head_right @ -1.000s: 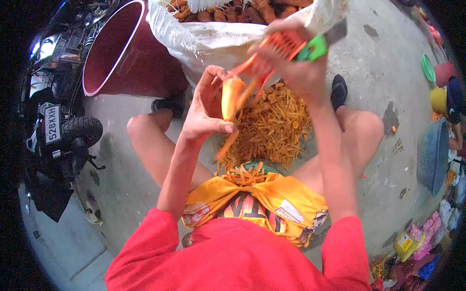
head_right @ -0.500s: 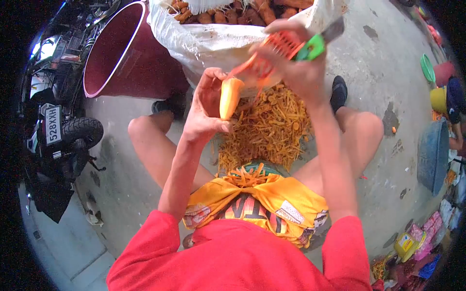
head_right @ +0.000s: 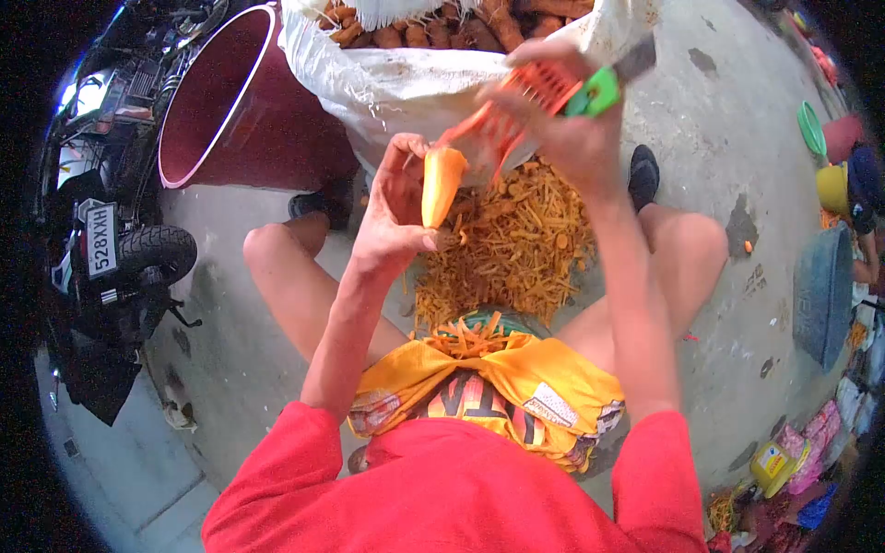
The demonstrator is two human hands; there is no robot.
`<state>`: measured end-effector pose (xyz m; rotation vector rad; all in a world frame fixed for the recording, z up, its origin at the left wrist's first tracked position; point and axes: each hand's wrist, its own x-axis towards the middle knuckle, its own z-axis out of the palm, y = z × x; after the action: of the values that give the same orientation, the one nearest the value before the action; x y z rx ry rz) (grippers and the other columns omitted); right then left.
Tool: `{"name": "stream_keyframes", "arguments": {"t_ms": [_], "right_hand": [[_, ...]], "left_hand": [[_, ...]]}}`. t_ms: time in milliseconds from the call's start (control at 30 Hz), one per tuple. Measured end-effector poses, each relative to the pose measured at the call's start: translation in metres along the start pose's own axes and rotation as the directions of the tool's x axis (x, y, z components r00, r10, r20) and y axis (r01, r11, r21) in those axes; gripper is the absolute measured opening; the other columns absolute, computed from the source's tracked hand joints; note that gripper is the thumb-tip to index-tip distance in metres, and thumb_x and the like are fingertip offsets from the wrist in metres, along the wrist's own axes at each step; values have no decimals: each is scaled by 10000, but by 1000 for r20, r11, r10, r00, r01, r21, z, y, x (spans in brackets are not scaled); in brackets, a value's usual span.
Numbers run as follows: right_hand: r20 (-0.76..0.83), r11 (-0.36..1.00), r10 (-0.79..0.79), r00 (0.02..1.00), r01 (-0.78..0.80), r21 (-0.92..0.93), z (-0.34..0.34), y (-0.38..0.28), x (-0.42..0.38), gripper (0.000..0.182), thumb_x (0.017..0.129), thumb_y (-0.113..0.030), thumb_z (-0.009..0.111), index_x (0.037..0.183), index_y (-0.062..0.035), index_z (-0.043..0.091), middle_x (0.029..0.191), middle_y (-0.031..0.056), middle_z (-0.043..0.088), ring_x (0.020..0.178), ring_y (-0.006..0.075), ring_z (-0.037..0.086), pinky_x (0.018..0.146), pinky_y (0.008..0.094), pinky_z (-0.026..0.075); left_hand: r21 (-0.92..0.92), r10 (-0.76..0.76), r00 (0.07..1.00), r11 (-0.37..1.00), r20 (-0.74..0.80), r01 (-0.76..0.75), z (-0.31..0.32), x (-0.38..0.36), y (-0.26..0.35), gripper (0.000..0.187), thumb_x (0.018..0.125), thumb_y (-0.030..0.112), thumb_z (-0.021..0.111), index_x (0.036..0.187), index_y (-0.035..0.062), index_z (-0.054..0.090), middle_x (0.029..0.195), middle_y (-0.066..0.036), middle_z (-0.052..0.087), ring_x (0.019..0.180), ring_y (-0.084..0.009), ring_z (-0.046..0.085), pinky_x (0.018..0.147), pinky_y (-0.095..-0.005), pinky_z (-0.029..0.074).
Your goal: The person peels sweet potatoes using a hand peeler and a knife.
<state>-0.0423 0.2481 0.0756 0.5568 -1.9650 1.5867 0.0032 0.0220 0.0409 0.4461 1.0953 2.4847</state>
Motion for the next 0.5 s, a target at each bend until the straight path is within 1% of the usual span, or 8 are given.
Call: {"name": "stream_keyframes", "arguments": {"t_ms": [100,167,200,300,333,433,467,500], "right_hand": [[80,991,-123,989,118,62,11,-10,-4,274,835,-115,880,1021,-50,690,932,2,701,764,84,665,661,256,545],[-66,987,113,991,-120,-111,-4,27,2,311,821,-127,894,1034,-42,684,879,-6,711,757,68,663,670,252,538],[-37,988,150,988,-148,34,-9,34,8,274,856,-142,867,1036,-47,684,823,-10,717,752,58,671,650,244,529],[161,975,214,964,-201,-91,-14,33,2,178,899,-73,813,1025,-37,693,877,-9,729,776,68,661,693,235,541],[220,916,391,894,-356,-184,-8,13,-2,193,898,-144,817,988,-21,698,852,26,738,766,79,670,684,266,545],[490,902,361,793,-164,-399,-1,6,-14,270,879,-237,817,983,-24,689,777,98,718,713,163,698,677,336,544],[532,930,343,774,-198,-311,4,8,-21,315,885,-291,792,972,-15,669,773,169,687,697,300,689,666,396,529],[533,930,342,774,-199,-309,8,7,-24,315,885,-291,792,972,-15,669,773,169,687,697,300,689,666,396,529]], "left_hand": [[-4,-29,1000,1000,3,29,-3,0,0,899,548,31,1007,1267,121,476,1267,-42,586,1233,-187,577,1110,-331,435],[6,-10,1000,1000,25,10,-9,-3,1,932,528,68,1029,1270,113,466,1260,-50,600,1220,-193,585,1100,-340,443],[20,24,996,999,83,-26,-7,-4,4,818,694,231,980,1317,119,460,1216,-66,613,1068,-179,642,961,-300,513],[-94,-94,995,992,-42,90,-14,0,4,590,902,349,822,1344,108,515,1138,-57,641,950,-142,632,820,-257,516],[66,-85,983,993,-164,97,-9,0,4,435,1024,436,652,1276,81,634,1009,-9,658,835,-90,598,697,-220,481],[481,-129,929,826,-347,295,-17,3,11,359,1014,378,698,1165,52,707,896,27,643,766,-71,570,695,-232,508],[512,-37,911,817,-412,264,-11,1,5,334,978,371,748,1055,46,753,795,38,595,692,-66,513,603,-275,457],[512,-36,910,817,-414,266,-18,0,3,334,978,371,748,1055,46,753,795,38,595,692,-66,513,603,-275,457]]}}
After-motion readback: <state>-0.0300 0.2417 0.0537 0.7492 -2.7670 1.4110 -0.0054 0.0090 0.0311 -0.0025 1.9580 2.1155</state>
